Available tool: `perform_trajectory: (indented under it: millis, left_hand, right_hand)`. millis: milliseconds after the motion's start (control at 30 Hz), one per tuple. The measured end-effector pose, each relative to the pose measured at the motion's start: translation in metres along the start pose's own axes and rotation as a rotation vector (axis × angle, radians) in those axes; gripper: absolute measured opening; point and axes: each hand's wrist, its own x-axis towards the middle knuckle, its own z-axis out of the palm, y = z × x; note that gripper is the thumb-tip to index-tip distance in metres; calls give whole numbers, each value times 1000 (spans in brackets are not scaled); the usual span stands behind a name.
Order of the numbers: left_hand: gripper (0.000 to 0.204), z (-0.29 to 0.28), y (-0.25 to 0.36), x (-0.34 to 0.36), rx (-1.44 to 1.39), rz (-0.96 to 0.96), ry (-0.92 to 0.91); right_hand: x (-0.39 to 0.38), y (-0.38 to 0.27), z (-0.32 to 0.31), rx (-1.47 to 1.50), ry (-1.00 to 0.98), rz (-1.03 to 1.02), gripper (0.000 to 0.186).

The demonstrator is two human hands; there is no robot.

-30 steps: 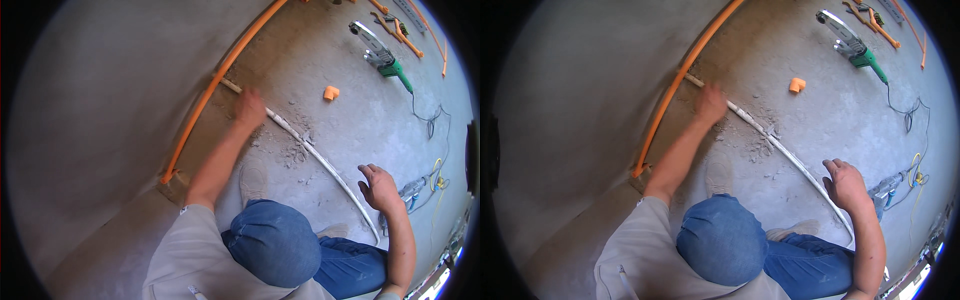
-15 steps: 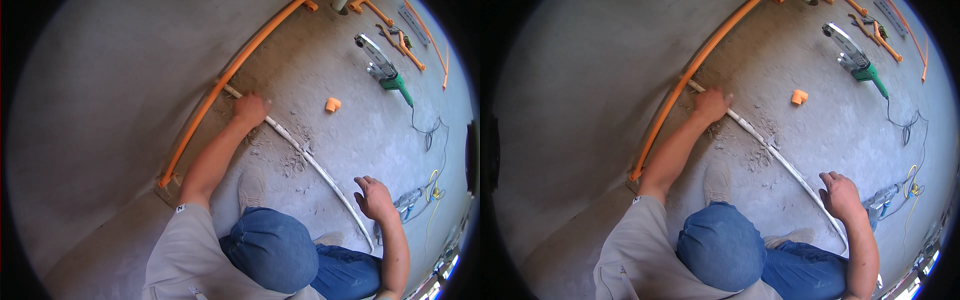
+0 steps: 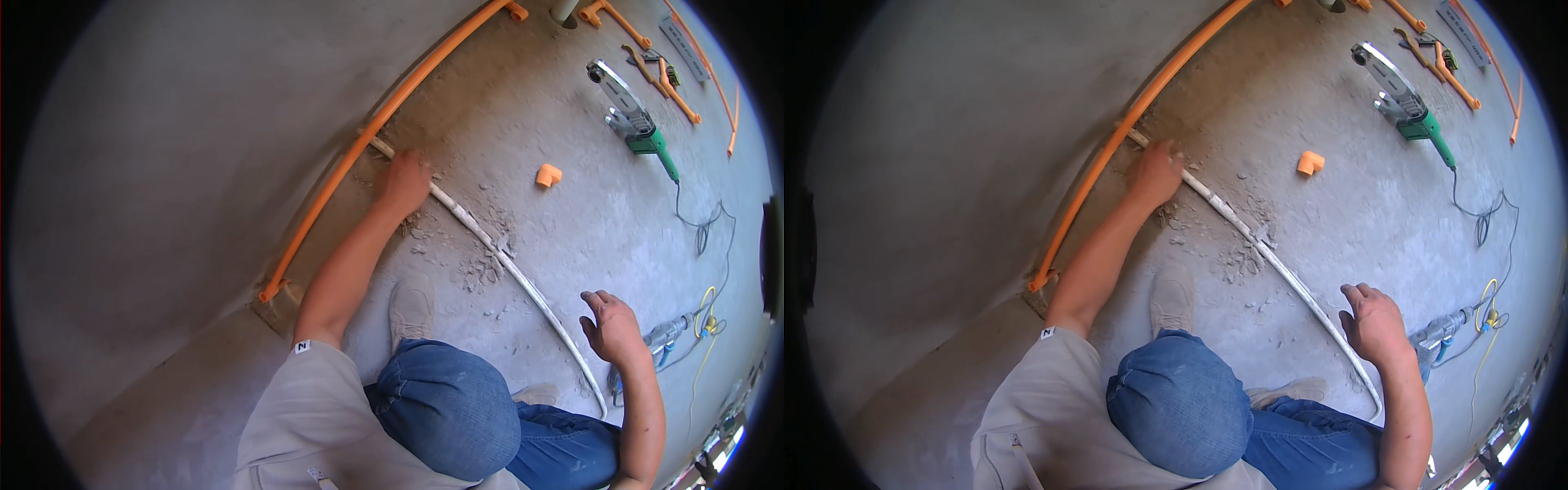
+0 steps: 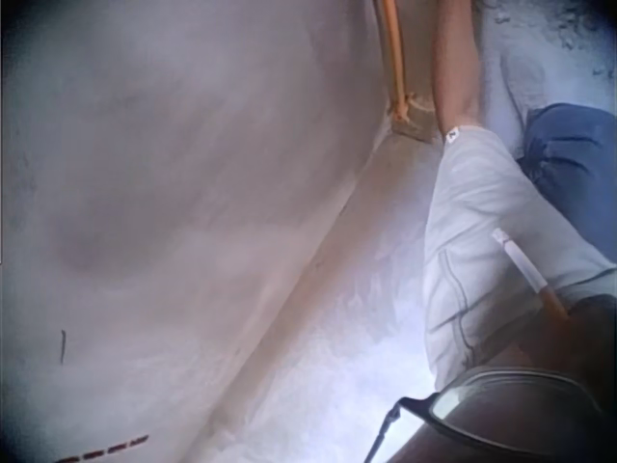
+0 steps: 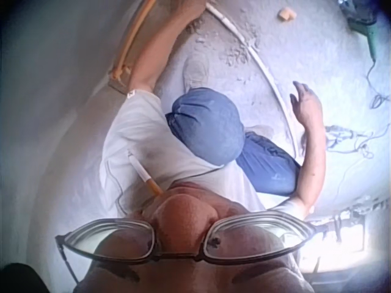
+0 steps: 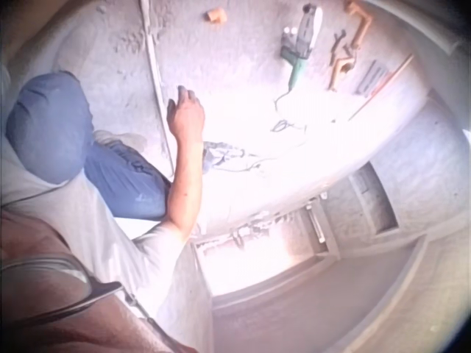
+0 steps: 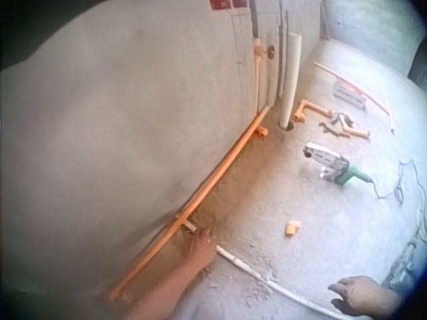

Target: The person connects a power drill to an extension cord, uses the drill to carve a trench into a concrete wall and floor, clears away debris by hand, and then fits white and orange pipes into the newly created channel.

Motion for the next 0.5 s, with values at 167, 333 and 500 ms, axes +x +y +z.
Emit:
perform_trajectory:
  millis: [167, 333, 500]
  left_hand:
    - [40, 16, -39, -9, 34, 25, 286]
    - [37, 17, -64, -18, 67, 11, 192]
    - [34, 17, -71, 0, 78, 9, 200]
  right_hand:
    - [1, 3, 2, 1, -25, 1, 40]
    - [3, -1, 1, 8, 34, -41, 40]
    - [3, -7, -1, -22, -20, -26, 38]
